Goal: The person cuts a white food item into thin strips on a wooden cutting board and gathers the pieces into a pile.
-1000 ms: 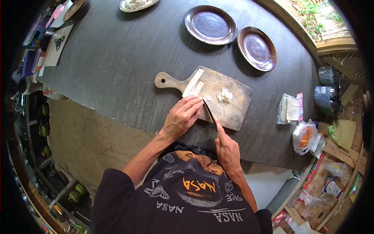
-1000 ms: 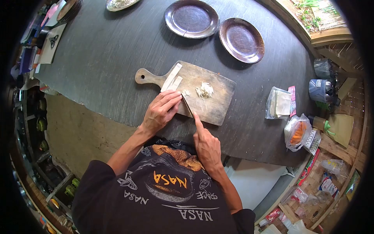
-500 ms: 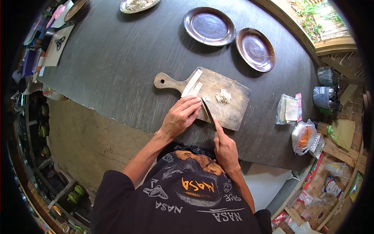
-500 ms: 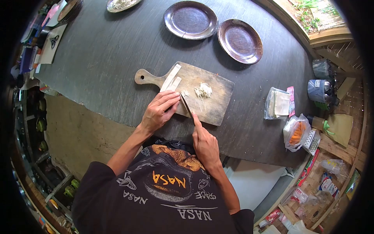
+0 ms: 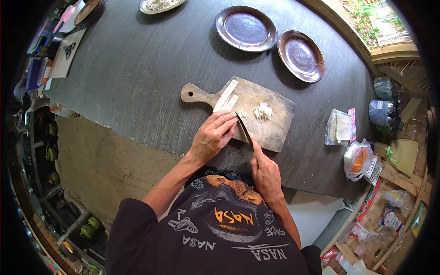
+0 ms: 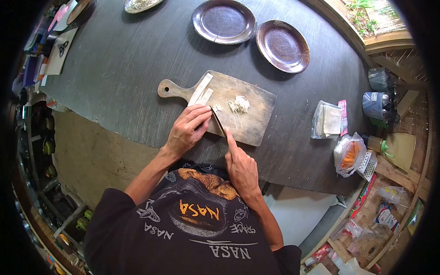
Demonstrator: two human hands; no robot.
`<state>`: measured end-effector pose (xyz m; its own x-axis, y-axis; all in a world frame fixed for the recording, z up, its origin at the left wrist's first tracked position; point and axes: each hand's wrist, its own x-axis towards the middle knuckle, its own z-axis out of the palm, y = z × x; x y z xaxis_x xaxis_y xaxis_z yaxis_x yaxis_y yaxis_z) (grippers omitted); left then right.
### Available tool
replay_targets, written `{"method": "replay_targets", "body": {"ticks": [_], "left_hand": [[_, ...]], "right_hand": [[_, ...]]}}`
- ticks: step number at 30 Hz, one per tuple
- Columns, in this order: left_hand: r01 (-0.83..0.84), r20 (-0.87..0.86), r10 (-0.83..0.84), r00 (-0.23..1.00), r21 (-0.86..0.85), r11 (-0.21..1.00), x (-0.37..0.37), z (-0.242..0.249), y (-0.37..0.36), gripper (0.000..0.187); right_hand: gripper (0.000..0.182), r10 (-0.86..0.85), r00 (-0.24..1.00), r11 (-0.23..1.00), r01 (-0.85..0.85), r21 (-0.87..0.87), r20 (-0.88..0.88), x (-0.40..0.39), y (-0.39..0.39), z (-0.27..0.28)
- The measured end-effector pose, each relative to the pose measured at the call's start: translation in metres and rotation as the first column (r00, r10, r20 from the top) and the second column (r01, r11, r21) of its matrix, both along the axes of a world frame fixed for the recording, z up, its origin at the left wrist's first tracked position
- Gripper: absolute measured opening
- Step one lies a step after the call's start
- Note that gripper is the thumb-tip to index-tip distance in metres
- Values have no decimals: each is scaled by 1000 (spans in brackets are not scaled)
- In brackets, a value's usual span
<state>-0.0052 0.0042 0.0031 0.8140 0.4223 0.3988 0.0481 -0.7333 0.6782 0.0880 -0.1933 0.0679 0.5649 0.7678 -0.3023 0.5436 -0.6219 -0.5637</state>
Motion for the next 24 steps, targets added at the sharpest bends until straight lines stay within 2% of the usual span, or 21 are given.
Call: {"method": "replay_targets", "body": {"ticks": [2, 6, 9, 11, 15, 17, 18, 24], "left_hand": [[-13, -11, 14, 1000, 64, 998, 0, 2, -1, 28], [0, -4, 0, 1000, 61, 998, 0, 1, 1, 28], [5, 7, -5, 1000, 40, 999, 3, 0, 1, 26], [18, 36, -18, 999, 4, 1000, 1, -1, 4, 26], [-5, 88, 8, 996, -34, 999, 0, 2, 4, 24], [-92, 73, 111, 991, -226, 970, 1, 6, 6, 22], [-95, 46, 110, 993, -255, 962, 1, 6, 9, 20], [-13, 42, 18, 999, -122, 992, 4, 5, 11, 22]], "right_hand": [[70, 19, 999, 1000, -18, -22, 35, -2, -3, 1], [71, 20, 1000, 999, -19, -40, 21, -5, -13, 6], [70, 5, 1000, 1000, -5, -11, 30, -6, -19, 2], [69, 3, 1000, 994, -3, 107, 5, -7, -20, -4], [67, 21, 1000, 995, -23, 101, 16, -6, -15, -7], [66, 39, 999, 997, -40, 61, 22, -5, -9, -5], [65, 40, 998, 995, -44, 89, 49, -6, -7, -6], [63, 7, 997, 1000, -9, 27, 73, -6, -7, -2]]}}
